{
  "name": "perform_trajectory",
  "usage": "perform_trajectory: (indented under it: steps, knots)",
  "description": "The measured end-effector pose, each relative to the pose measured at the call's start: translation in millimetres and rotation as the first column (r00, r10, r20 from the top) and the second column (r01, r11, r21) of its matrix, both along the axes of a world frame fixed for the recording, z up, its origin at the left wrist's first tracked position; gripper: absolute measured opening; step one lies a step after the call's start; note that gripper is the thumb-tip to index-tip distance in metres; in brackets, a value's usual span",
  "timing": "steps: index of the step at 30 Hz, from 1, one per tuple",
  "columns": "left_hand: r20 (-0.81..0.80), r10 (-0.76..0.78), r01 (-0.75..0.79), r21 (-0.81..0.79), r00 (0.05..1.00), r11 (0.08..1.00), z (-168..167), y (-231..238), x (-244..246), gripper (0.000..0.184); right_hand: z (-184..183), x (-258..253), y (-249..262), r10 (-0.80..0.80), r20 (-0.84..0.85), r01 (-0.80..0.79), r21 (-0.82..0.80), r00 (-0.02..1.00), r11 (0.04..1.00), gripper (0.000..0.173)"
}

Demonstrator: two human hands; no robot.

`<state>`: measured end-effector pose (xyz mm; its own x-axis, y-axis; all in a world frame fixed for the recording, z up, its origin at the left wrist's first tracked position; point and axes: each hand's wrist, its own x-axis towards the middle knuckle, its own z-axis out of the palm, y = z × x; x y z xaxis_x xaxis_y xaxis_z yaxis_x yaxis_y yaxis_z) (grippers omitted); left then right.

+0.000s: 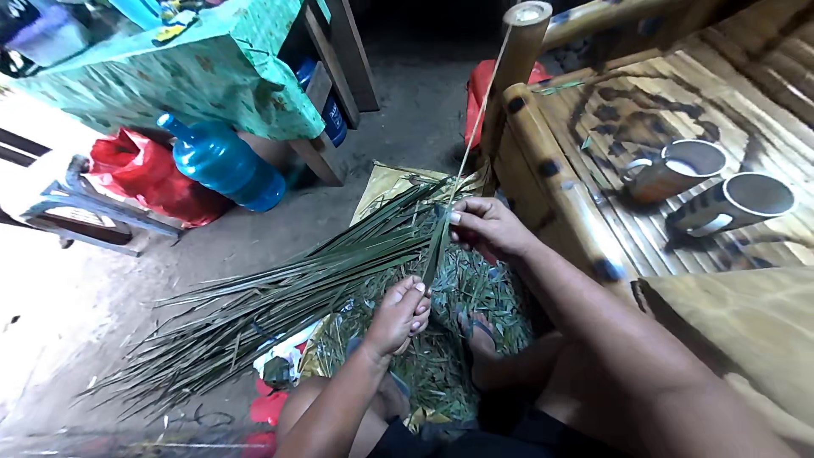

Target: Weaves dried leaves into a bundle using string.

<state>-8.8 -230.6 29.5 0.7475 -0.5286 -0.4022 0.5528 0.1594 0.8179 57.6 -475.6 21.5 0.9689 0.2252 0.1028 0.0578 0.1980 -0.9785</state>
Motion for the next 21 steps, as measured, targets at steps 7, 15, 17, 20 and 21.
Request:
perform_trajectory:
  steps: [7,15,17,20,21]
  knots:
    - [0.038,0.031,-0.032,0.034,0.999,0.999,-4.1,-4.4,6.5,0.021,2.0,-10.4,4.9,0.068,-0.047,-0.071,-0.068,0.997,0.995,0.019]
    - [0.044,0.064,-0.063,-0.027,0.997,0.998,-4.5,-0.9,17.1,0.022,-8.2,-24.5,30.6,0.316,-0.118,-0.320,-0.012,0.941,0.947,0.020]
    - [0.009,0.019,-0.019,-0.034,1.000,0.999,-0.3,0.7,12.0,0.023,-4.7,-20.7,23.8,0.238,-0.087,-0.240,-0.015,0.968,0.971,0.019]
    - [-0.001,-0.036,0.036,-0.071,0.999,0.997,3.0,3.1,6.0,0.023,-1.7,-14.0,12.8,0.166,-0.008,-0.167,-0.027,0.986,0.986,0.019]
    - [-0.001,-0.047,0.047,-0.078,0.999,0.996,2.9,3.8,4.6,0.022,-2.6,-12.6,10.2,0.155,0.019,-0.154,-0.028,0.988,0.988,0.020]
